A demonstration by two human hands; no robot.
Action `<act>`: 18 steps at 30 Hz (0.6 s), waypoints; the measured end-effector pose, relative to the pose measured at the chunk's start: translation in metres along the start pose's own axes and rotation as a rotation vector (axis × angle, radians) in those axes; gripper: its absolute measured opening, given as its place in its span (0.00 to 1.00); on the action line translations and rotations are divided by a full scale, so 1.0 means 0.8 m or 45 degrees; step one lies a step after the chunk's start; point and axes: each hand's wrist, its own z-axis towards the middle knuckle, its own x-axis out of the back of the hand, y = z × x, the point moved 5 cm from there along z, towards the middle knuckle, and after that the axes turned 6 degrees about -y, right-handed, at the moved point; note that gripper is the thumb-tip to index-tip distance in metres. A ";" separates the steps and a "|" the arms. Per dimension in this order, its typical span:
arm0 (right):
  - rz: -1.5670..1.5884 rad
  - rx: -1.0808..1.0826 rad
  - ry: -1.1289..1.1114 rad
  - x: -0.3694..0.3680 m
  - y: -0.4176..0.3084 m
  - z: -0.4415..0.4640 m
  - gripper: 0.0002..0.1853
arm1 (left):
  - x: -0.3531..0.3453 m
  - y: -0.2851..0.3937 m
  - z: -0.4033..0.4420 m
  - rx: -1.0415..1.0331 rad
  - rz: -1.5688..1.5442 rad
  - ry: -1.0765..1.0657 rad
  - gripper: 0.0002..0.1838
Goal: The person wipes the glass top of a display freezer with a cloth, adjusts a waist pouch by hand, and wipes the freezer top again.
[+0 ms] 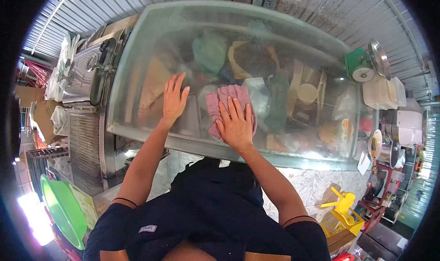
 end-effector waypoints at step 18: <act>0.047 -0.055 0.078 -0.009 -0.054 0.018 0.31 | 0.006 -0.016 -0.002 0.067 -0.269 0.107 0.23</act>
